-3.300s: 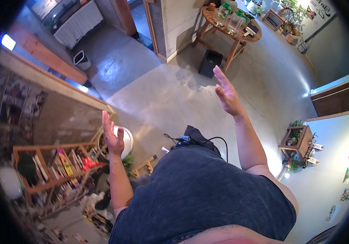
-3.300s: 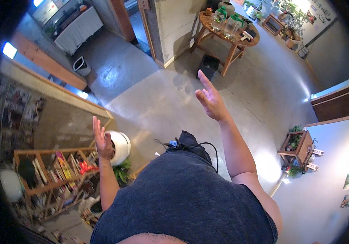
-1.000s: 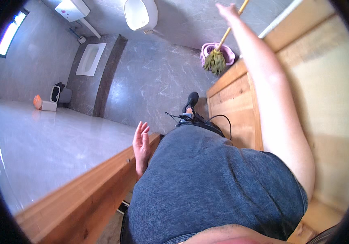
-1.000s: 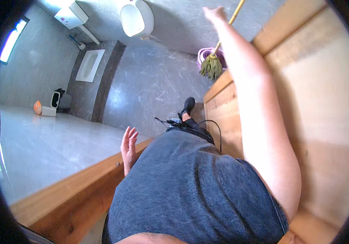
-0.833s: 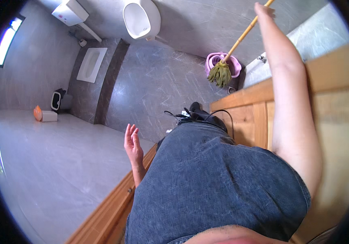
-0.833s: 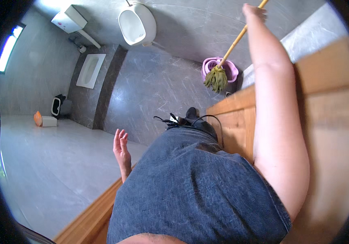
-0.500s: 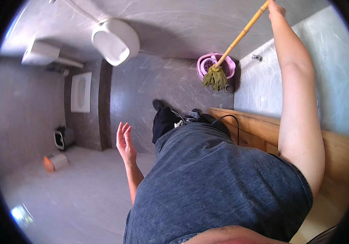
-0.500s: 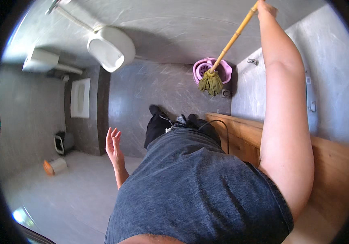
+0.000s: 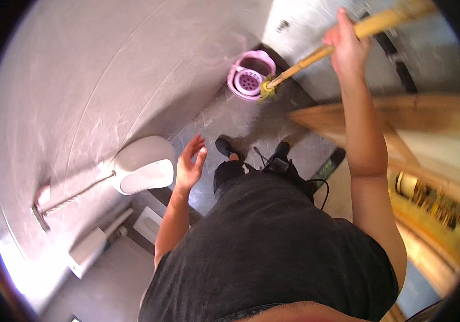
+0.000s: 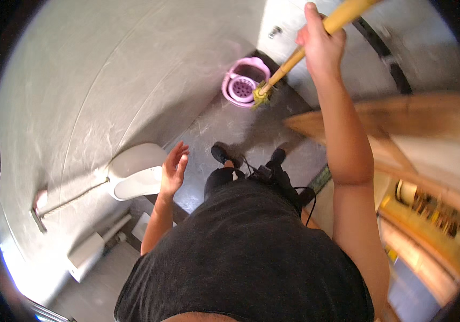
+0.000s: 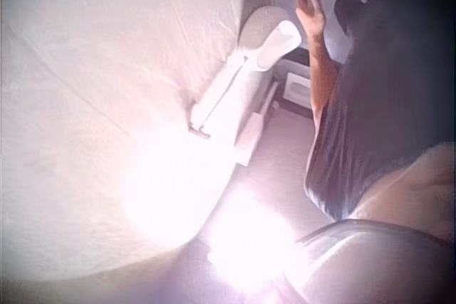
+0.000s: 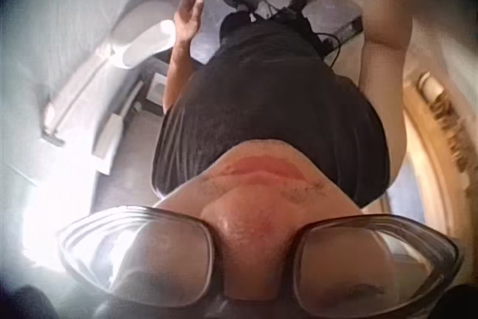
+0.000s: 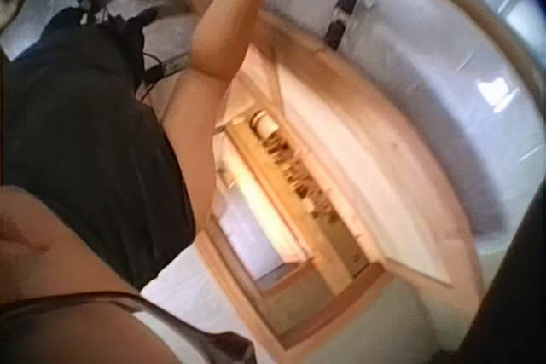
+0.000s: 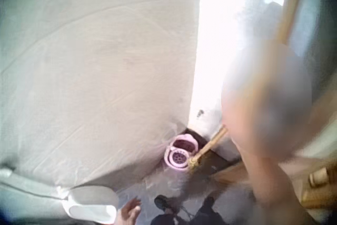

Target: The person rinses a cloth in a sink, carries it to a table, wipes the table, and then mops the floor in a room and hallway using a mop and bucket.

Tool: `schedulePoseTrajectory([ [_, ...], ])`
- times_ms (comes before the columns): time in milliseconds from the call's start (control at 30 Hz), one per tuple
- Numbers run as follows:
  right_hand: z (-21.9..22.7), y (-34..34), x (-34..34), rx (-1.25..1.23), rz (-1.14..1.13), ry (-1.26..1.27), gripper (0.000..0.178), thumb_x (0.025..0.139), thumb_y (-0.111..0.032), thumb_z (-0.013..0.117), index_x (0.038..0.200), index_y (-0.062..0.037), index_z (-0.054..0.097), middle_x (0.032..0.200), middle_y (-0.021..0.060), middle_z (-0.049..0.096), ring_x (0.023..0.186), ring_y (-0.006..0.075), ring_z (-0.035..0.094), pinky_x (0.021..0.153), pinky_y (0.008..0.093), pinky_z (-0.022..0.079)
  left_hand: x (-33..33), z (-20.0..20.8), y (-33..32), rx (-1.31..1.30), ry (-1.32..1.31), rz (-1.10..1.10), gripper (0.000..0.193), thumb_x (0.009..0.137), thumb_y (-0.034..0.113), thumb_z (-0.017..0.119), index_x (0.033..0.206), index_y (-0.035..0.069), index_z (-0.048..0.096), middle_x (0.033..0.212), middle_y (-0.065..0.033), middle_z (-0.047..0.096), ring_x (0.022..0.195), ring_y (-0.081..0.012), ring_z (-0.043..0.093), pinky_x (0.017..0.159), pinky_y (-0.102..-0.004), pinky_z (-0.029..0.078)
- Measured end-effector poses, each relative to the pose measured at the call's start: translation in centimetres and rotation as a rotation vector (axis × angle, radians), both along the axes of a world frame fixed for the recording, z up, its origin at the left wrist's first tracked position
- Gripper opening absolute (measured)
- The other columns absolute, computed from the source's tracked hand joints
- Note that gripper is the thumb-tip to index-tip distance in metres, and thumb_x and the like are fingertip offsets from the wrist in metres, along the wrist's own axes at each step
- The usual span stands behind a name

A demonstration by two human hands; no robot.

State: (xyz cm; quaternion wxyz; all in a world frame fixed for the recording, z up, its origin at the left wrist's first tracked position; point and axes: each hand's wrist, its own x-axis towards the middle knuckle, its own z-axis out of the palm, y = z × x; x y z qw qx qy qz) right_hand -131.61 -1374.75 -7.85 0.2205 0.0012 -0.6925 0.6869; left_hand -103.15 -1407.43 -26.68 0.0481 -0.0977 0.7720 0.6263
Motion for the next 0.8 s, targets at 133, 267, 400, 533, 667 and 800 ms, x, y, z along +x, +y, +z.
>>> schedulePoseTrajectory([
  [133,4.1,7.8,14.2,-0.222,-0.012,0.103,0.036,0.097,-0.024,0.059,0.065,-0.0080,0.049,0.050,0.0004,0.040,0.046,0.0132,0.040,0.048,0.0298,0.036,-5.1,-0.3,2.1,-0.071,-0.049,-0.307,0.053,0.095,0.026,0.064,0.140,0.001,0.048,0.125,-0.0161,0.064,0.113,-0.0225,0.063,0.099,-0.0358,0.047],
  [267,8.4,14.1,27.2,-0.211,-0.168,0.287,0.037,0.099,-0.023,0.051,0.065,-0.0121,0.041,0.048,-0.0002,0.031,0.044,0.0136,0.031,0.047,0.0319,0.033,-7.1,-0.5,6.8,-0.065,0.019,-0.597,0.052,0.095,0.024,0.064,0.140,0.004,0.048,0.124,-0.0134,0.064,0.109,-0.0187,0.063,0.099,-0.0330,0.045],
  [400,11.8,19.5,38.1,-0.204,-0.261,0.289,0.041,0.099,-0.026,0.051,0.063,-0.0144,0.035,0.048,0.0003,0.027,0.046,0.0146,0.029,0.049,0.0328,0.029,-7.7,-2.8,12.7,-0.021,0.076,-0.790,0.052,0.095,0.019,0.064,0.142,0.004,0.046,0.126,-0.0130,0.063,0.111,-0.0174,0.061,0.099,-0.0327,0.046],
  [533,13.2,24.4,43.4,-0.261,-0.601,0.285,0.040,0.093,-0.027,0.060,0.063,-0.0143,0.036,0.050,-0.0001,0.024,0.046,0.0152,0.029,0.048,0.0326,0.029,-7.8,-13.3,13.1,-0.026,-0.026,-0.757,0.051,0.097,0.019,0.062,0.142,0.002,0.045,0.125,-0.0152,0.062,0.114,-0.0197,0.060,0.099,-0.0330,0.046],
  [667,12.7,29.7,47.9,-0.124,-0.891,0.396,0.037,0.092,-0.032,0.064,0.066,-0.0134,0.045,0.048,-0.0003,0.038,0.038,0.0145,0.040,0.037,0.0303,0.033,-4.0,-17.3,12.7,-0.591,-0.084,-0.801,0.053,0.099,0.031,0.059,0.137,-0.004,0.047,0.130,-0.0216,0.060,0.121,-0.0291,0.058,0.101,-0.0358,0.045],
  [800,13.6,35.3,51.6,0.001,-1.100,0.361,0.030,0.090,-0.024,0.060,0.067,-0.0119,0.044,0.047,-0.0004,0.035,0.036,0.0144,0.035,0.035,0.0296,0.031,-1.5,-21.3,10.5,-0.740,-0.490,-1.011,0.056,0.095,0.042,0.060,0.126,-0.005,0.056,0.121,-0.0224,0.064,0.114,-0.0285,0.061,0.093,-0.0399,0.048],
])
